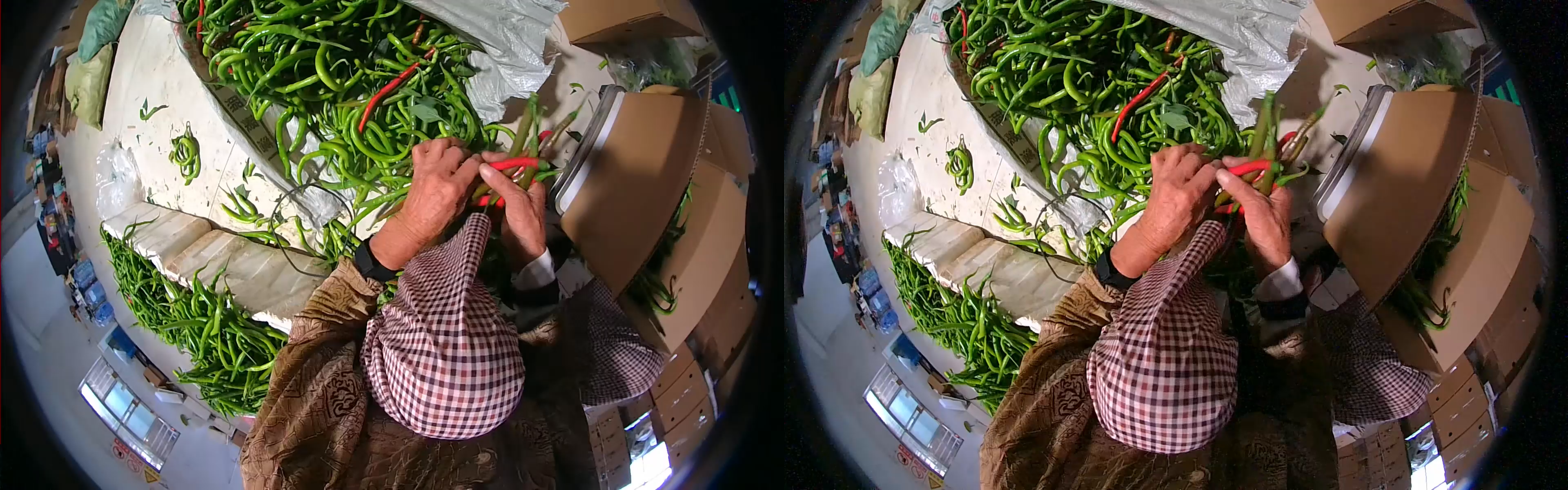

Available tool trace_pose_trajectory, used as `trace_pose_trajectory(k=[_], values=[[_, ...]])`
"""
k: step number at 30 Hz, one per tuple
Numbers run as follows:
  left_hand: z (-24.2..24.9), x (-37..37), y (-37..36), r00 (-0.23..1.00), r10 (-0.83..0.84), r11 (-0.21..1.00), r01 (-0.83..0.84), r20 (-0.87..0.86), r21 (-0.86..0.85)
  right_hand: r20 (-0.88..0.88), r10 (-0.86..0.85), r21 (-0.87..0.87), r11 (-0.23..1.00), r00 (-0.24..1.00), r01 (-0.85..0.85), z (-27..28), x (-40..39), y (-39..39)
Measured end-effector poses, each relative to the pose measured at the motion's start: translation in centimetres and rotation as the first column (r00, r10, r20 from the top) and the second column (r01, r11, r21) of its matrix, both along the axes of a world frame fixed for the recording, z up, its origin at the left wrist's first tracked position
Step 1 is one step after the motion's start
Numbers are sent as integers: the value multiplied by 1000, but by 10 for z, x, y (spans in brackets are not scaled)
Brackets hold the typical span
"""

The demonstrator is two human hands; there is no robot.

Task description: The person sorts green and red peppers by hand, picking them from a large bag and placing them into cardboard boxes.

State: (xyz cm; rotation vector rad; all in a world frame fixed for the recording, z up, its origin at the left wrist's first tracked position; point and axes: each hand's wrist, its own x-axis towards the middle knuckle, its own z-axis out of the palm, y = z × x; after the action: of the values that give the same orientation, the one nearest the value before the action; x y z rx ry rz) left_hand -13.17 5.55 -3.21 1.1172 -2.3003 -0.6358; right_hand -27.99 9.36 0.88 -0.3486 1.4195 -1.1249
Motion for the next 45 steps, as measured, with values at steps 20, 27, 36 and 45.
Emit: trace_pose_trajectory(k=[20, 27, 36, 45], values=[[-24, 58, -2, 876, 466, 780, -341, -123, 525, -267, 60, -26, 997, 962, -70, 17, -25, 42], [31, 36, -17, 939, 308, 789, -165, -150, 592, -227, 119, 72, 992, 967, -105, 21, -28, 25], [37, 18, 9, 973, -227, 944, 230, -39, 236, 42, 76, 34, 996, 996, -77, 12, -27, 10], [-44, 119, 112, 830, 558, 611, -432, 27, 663, 293, -205, -11, 976, 934, 218, -22, -90, 45]])
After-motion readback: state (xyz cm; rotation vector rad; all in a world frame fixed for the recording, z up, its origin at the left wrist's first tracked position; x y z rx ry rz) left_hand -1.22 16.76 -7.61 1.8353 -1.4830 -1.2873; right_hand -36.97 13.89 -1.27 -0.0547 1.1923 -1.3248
